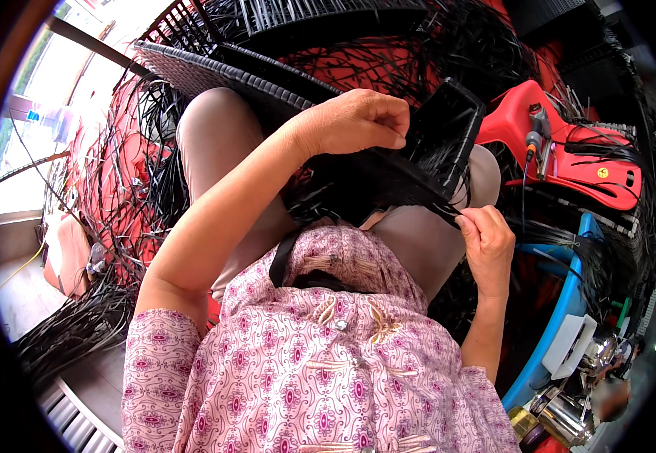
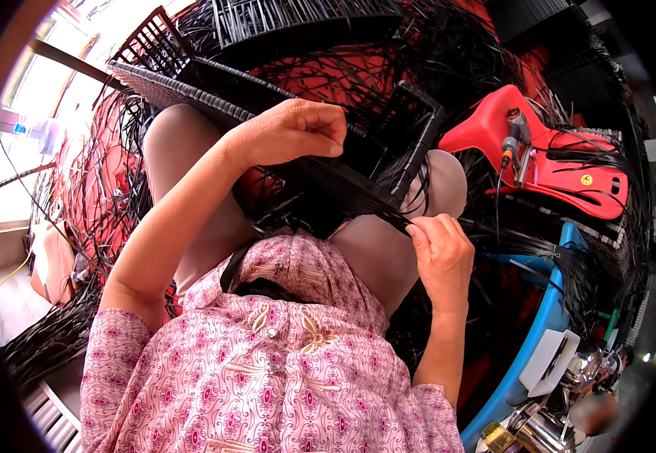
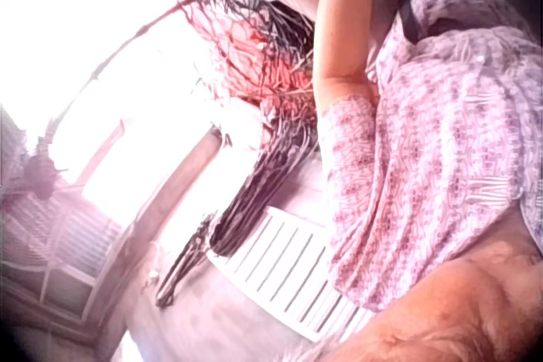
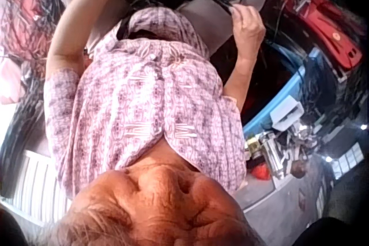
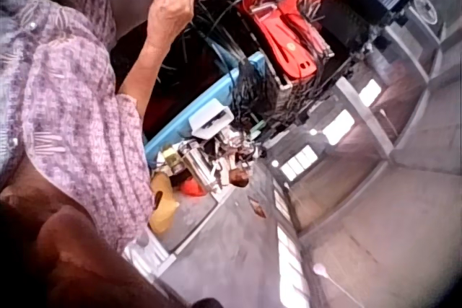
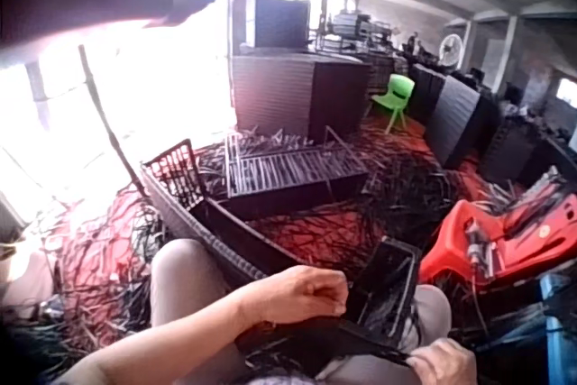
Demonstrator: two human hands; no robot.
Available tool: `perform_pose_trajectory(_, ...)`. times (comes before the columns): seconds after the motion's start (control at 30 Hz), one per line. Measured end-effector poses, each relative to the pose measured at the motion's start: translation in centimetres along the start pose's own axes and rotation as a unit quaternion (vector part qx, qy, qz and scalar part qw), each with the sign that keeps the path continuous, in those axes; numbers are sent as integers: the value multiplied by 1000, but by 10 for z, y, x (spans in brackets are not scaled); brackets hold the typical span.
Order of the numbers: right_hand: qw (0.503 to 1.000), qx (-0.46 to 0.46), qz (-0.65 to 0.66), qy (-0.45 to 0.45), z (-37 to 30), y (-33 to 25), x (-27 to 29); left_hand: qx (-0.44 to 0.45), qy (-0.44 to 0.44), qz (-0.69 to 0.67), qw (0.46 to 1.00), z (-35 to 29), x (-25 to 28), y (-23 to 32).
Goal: The person weaves plastic strips through a pre-formed furniture component by hand, then uses shears to trim a strip.
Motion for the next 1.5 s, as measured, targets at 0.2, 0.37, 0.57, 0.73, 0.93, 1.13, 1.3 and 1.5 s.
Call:
perform_pose_trajectory(0.2, 992, -13, 83, 91, 27, -15, 9, -16, -4, -12, 1000, 0, -4, 3)
perform_pose_trajectory(0.37, 988, -15, 156, 16, 66, -41, -29, -70, 35, 46, 996, -1, -4, 3)
perform_pose_trajectory(0.57, 972, -48, 227, -22, 87, -56, -66, -69, 49, 44, 995, -5, -2, 6)
perform_pose_trajectory(0.73, 983, 62, 163, 53, 80, -58, -72, -72, 141, 191, 969, -7, 7, -12)
perform_pose_trajectory(0.93, 973, 184, 84, 109, 71, -70, -78, 48, 133, 357, 923, -7, -4, -8)
perform_pose_trajectory(1.13, 909, -72, 385, 139, 77, -57, -70, 46, 141, 329, 933, -10, -3, -10)
perform_pose_trajectory(1.3, 880, -160, 437, 95, 89, -48, -68, 2, 144, 288, 947, -13, 1, -14)
perform_pose_trajectory(1.5, 908, -142, 388, 71, 103, -48, -64, -8, 122, 287, 950, -15, 2, -13)
Point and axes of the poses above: each hand's wrist, its own z-axis towards the middle knuckle, its own x-axis out of the back of the hand, y = z × x, the point moved 3 cm from there along z, towards the middle knuckle, and after that the axes turned 4 degrees about z, right-handed, at the moved point
